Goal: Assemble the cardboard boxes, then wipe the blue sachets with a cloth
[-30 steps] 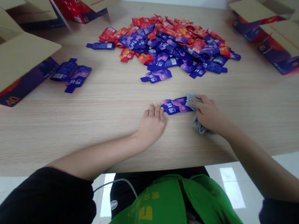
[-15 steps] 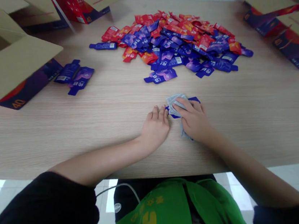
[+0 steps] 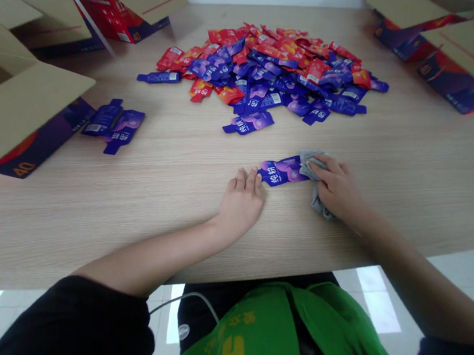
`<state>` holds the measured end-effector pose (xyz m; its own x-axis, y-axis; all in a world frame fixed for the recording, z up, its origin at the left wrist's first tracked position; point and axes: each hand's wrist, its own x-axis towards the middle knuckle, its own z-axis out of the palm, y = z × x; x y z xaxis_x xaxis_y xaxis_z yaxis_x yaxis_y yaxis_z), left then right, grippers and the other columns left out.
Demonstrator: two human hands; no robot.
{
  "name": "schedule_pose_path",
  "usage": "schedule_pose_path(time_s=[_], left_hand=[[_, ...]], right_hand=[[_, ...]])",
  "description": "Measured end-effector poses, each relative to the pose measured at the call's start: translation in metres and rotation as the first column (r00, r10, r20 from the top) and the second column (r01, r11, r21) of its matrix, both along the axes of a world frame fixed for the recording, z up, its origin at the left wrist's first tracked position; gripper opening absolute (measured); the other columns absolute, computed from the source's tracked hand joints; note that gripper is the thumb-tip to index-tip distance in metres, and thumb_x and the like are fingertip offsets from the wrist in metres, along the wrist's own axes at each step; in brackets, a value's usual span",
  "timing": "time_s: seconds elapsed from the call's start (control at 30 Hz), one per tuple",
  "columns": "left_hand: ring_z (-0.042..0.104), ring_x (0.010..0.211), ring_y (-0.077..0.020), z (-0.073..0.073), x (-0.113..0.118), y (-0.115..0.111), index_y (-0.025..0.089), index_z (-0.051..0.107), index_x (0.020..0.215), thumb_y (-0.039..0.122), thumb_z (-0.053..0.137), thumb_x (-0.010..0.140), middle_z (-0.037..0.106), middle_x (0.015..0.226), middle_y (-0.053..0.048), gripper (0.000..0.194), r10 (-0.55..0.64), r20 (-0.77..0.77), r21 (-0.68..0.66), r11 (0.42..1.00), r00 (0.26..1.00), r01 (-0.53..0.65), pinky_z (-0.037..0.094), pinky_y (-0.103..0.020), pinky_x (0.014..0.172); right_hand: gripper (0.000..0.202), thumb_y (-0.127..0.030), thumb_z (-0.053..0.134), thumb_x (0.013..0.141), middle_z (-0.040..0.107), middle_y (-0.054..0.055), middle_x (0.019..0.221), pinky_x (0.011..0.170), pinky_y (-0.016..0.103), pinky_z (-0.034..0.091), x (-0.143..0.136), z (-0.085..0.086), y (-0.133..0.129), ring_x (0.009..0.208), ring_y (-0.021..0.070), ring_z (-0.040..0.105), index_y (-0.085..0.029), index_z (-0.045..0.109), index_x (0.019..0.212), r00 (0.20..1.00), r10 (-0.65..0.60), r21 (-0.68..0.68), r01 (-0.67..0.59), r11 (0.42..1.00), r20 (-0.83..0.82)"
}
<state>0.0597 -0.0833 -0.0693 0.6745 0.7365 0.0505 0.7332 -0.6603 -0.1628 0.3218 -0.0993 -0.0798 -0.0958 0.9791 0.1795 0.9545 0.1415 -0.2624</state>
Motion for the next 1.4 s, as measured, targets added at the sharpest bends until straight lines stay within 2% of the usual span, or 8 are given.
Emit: schedule_pose_path(time_s=[0.2, 0.3, 0.47, 0.67, 0.87, 1.07, 1.2, 1.4], left_hand=[[0.056, 0.133, -0.0439, 0.001, 0.000, 0.000, -0.004, 0.056, 0.141, 0.009, 0.044, 0.099, 0.050, 0.151, -0.025, 0.046, -0.002, 0.004, -0.008, 1.000, 1.000, 0.002, 0.055, -0.046, 0.091], [0.055, 0.134, -0.0432, 0.003, 0.001, -0.001, -0.004, 0.055, 0.142, 0.011, 0.043, 0.100, 0.050, 0.151, -0.025, 0.046, 0.008, -0.001, -0.016, 1.000, 1.000, -0.008, 0.054, -0.045, 0.093], [0.057, 0.133, -0.0416, 0.005, 0.003, 0.000, -0.002, 0.064, 0.132, 0.014, 0.043, 0.102, 0.068, 0.131, -0.024, 0.040, 0.022, 0.009, -0.034, 0.999, 1.000, -0.022, 0.054, -0.043, 0.093], [0.056, 0.134, -0.0405, 0.001, 0.000, 0.000, -0.003, 0.056, 0.141, 0.009, 0.044, 0.101, 0.053, 0.148, -0.026, 0.044, 0.005, 0.018, 0.005, 1.000, 1.000, -0.005, 0.053, -0.044, 0.095], [0.057, 0.132, -0.0426, 0.002, 0.001, 0.000, -0.004, 0.056, 0.142, 0.009, 0.045, 0.100, 0.051, 0.150, -0.025, 0.046, -0.005, -0.011, -0.007, 1.000, 1.000, 0.005, 0.055, -0.044, 0.093], [0.057, 0.132, -0.0426, 0.000, 0.000, 0.000, -0.004, 0.057, 0.140, 0.008, 0.045, 0.098, 0.052, 0.149, -0.026, 0.046, -0.001, -0.003, 0.019, 1.000, 1.000, 0.001, 0.055, -0.045, 0.092], [0.057, 0.131, -0.0431, 0.000, -0.001, 0.000, -0.004, 0.057, 0.140, 0.010, 0.046, 0.098, 0.052, 0.148, -0.026, 0.046, -0.009, 0.006, 0.019, 1.000, 1.000, 0.008, 0.055, -0.045, 0.092], [0.055, 0.134, -0.0424, 0.006, 0.001, 0.000, -0.004, 0.062, 0.134, 0.013, 0.044, 0.101, 0.057, 0.143, -0.028, 0.042, 0.009, -0.016, -0.019, 1.000, 1.000, -0.009, 0.054, -0.044, 0.095]], right_hand=[[0.056, -0.010, 0.039, 0.088, 0.055, 0.018, 0.143, 0.111, 0.051, 0.042, -0.017, 0.019, 0.018, 0.136, 0.0303, 0.049, -0.014, 0.059, 0.140, 0.980, 0.034, 0.150, -0.004, 0.989, -0.196], [0.057, -0.009, 0.038, 0.089, 0.049, 0.016, 0.152, 0.110, 0.053, 0.041, -0.054, 0.031, 0.021, 0.137, 0.0319, 0.046, -0.016, 0.057, 0.143, 0.987, 0.125, 0.196, -0.104, 0.975, -0.096], [0.054, -0.013, 0.040, 0.094, 0.042, 0.008, 0.162, 0.098, 0.052, 0.043, -0.098, 0.024, 0.020, 0.126, 0.0342, 0.047, -0.019, 0.056, 0.145, 0.953, 0.269, -0.010, -0.270, 0.963, 0.140], [0.054, -0.017, 0.042, 0.093, 0.045, 0.008, 0.160, 0.099, 0.055, 0.040, -0.077, 0.013, 0.012, 0.122, 0.0363, 0.047, -0.019, 0.056, 0.145, 0.977, 0.128, 0.018, -0.133, 0.991, 0.172], [0.054, -0.018, 0.042, 0.092, 0.052, 0.012, 0.153, 0.094, 0.056, 0.045, -0.033, 0.008, -0.002, 0.116, 0.0372, 0.052, -0.019, 0.058, 0.144, 0.988, -0.025, 0.059, 0.016, 0.998, 0.154], [0.052, -0.015, 0.042, 0.091, 0.054, 0.017, 0.147, 0.097, 0.056, 0.048, 0.004, 0.005, 0.006, 0.123, 0.0369, 0.055, -0.016, 0.062, 0.139, 0.991, 0.033, 0.011, -0.035, 0.999, 0.127], [0.054, -0.012, 0.040, 0.090, 0.055, 0.018, 0.143, 0.103, 0.053, 0.046, -0.009, 0.018, 0.017, 0.130, 0.0336, 0.053, -0.016, 0.060, 0.140, 0.997, 0.080, 0.060, -0.080, 0.995, 0.009], [0.055, -0.012, 0.041, 0.090, 0.049, 0.013, 0.154, 0.099, 0.053, 0.046, -0.075, 0.027, 0.016, 0.123, 0.0344, 0.051, -0.014, 0.058, 0.142, 0.945, 0.324, -0.010, -0.324, 0.946, 0.030]])
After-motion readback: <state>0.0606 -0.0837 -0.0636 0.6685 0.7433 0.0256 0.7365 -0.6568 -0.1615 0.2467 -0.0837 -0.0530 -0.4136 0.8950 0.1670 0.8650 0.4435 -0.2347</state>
